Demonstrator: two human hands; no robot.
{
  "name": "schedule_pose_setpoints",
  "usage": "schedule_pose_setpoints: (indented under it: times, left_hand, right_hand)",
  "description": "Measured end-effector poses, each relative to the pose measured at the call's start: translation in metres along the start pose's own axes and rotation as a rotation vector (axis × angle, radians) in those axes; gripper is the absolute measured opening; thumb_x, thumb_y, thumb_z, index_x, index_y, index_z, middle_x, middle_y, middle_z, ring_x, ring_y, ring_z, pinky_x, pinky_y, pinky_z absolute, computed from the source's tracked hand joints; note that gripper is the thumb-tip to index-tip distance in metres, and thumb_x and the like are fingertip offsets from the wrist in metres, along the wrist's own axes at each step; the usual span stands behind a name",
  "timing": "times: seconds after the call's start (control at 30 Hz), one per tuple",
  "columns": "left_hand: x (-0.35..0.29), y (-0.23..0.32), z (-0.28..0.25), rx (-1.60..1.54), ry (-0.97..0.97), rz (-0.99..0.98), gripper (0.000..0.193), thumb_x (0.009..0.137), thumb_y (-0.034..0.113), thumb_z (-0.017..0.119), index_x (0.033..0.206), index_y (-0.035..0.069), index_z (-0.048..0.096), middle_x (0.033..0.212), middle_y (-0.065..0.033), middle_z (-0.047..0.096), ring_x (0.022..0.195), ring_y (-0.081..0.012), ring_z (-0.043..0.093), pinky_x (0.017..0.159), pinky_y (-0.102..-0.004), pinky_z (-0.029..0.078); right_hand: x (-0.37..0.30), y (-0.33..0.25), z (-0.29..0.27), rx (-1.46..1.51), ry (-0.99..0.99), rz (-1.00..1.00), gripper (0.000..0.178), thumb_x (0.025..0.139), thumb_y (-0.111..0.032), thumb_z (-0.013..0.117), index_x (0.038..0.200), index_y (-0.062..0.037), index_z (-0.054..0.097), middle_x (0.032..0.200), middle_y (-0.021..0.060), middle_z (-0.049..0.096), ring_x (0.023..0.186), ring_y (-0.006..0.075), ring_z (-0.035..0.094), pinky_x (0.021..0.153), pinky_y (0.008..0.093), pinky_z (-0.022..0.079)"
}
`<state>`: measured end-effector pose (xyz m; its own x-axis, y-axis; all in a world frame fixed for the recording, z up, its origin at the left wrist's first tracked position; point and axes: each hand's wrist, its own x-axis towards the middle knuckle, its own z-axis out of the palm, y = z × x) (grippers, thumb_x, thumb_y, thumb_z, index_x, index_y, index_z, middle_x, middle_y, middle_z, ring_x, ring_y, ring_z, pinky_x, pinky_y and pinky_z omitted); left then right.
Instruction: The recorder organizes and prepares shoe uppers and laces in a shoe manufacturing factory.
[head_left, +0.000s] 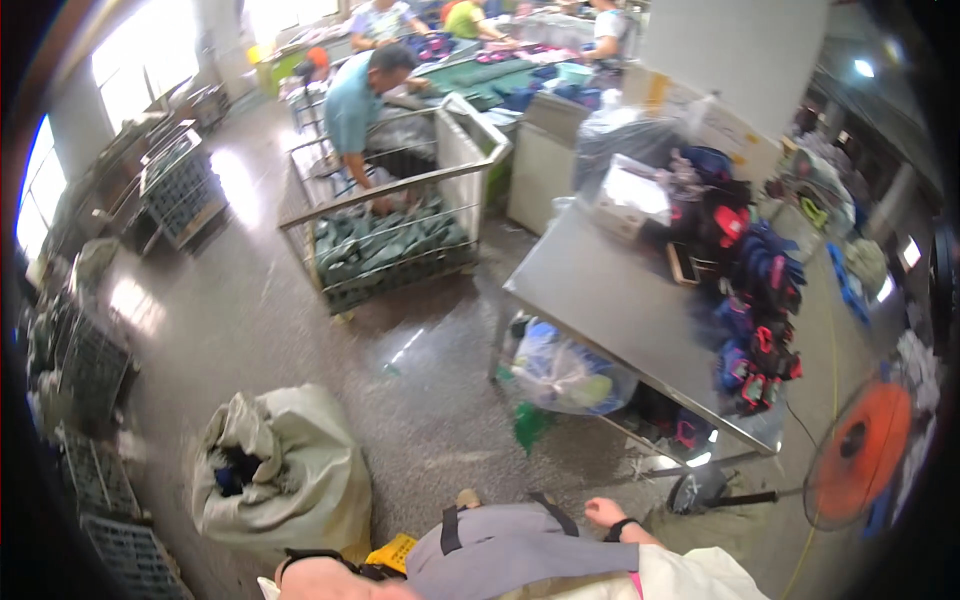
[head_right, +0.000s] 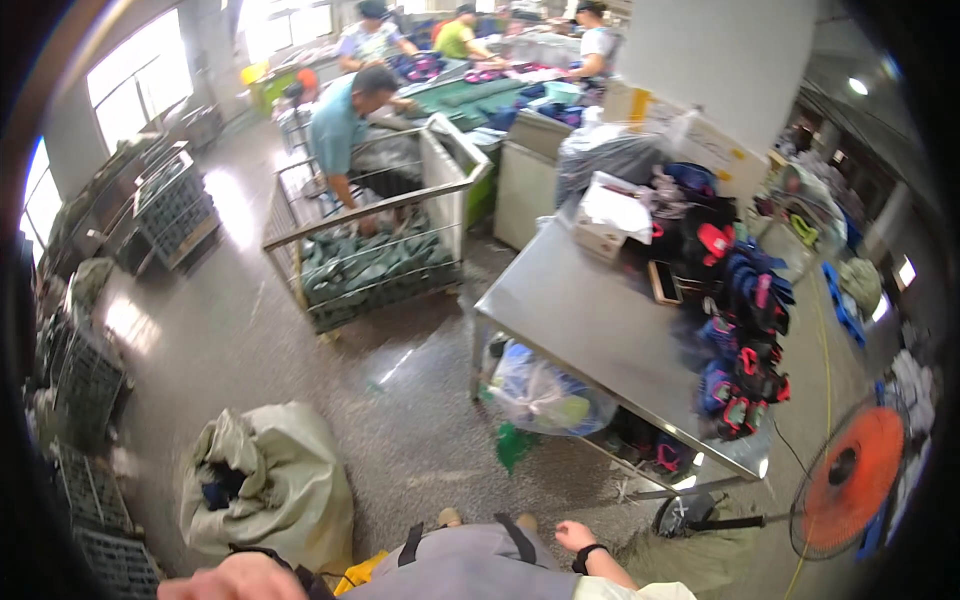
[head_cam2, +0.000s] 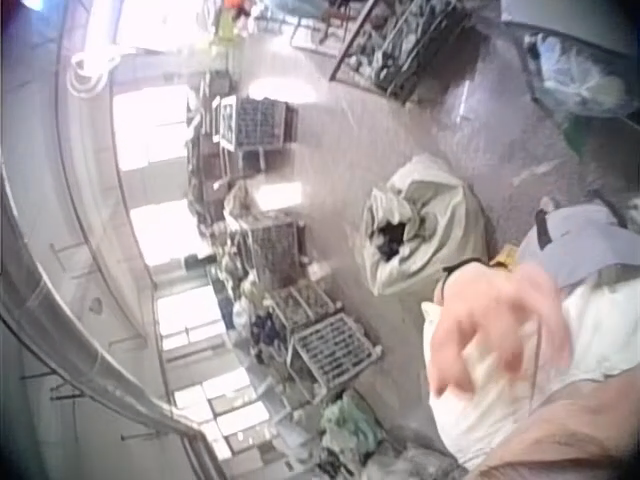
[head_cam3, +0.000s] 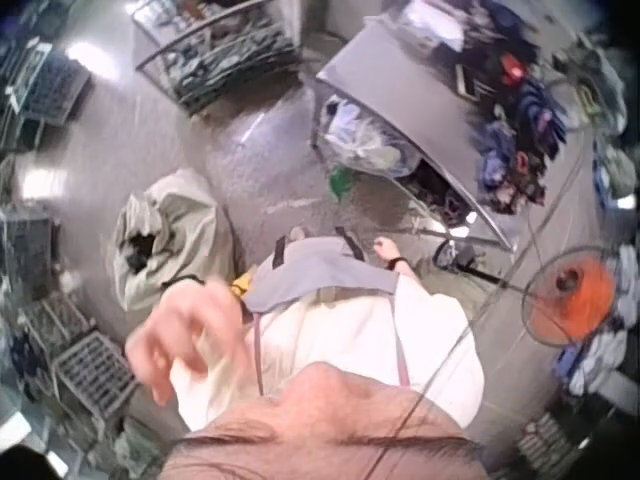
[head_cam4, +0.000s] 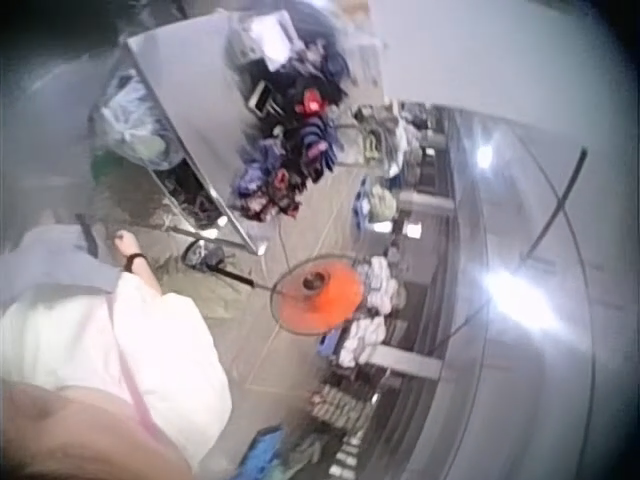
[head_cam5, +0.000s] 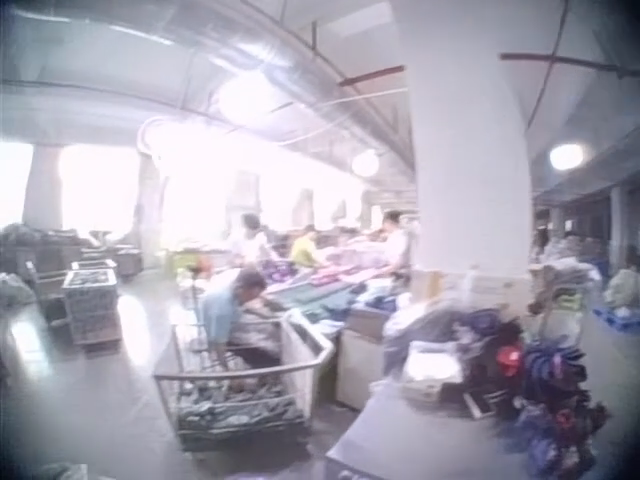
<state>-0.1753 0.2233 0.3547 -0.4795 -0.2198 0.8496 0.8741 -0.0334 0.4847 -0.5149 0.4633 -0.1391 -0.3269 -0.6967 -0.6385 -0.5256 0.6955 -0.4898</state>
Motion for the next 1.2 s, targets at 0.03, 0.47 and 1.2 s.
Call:
schedule_pose_setpoints:
  times: [0.03,0.47,1.2]
  left_hand:
    - [-0.005,0.011,-0.005,0.021,0.026,0.001,0.021,0.081,0.027,0.055,0.099,0.014,0.054,0.094,-0.0043,0.052,0.086,-0.0225,0.057,0.075,-0.0366,0.041]
    - [-0.002,0.025,-0.086,0.314,-0.061,0.164,0.009,0.081,0.009,0.051,0.088,0.013,0.055,0.093,-0.0027,0.056,0.085,-0.0242,0.059,0.073,-0.0318,0.042]
    - [0.128,-0.066,-0.305,0.359,0.022,0.083,0.008,0.079,0.011,0.055,0.086,0.009,0.058,0.091,-0.0049,0.056,0.086,-0.0249,0.059,0.069,-0.0314,0.04]
  right_hand:
    - [0.014,-0.026,-0.003,-0.017,-0.021,-0.078,0.035,0.072,-0.027,0.057,0.101,-0.0082,0.06,0.096,0.0122,0.062,0.091,0.0257,0.059,0.08,0.0341,0.045]
    - [0.189,-0.247,-0.108,-0.032,0.305,-0.483,0.019,0.071,-0.012,0.054,0.088,-0.0045,0.062,0.083,0.0122,0.062,0.078,0.0277,0.059,0.072,0.0346,0.047]
    - [0.338,-0.347,-0.351,-0.35,0.203,0.267,0.105,0.054,-0.053,0.072,0.132,-0.0044,0.022,0.132,0.0246,0.023,0.123,0.0416,0.024,0.093,0.0452,0.036]
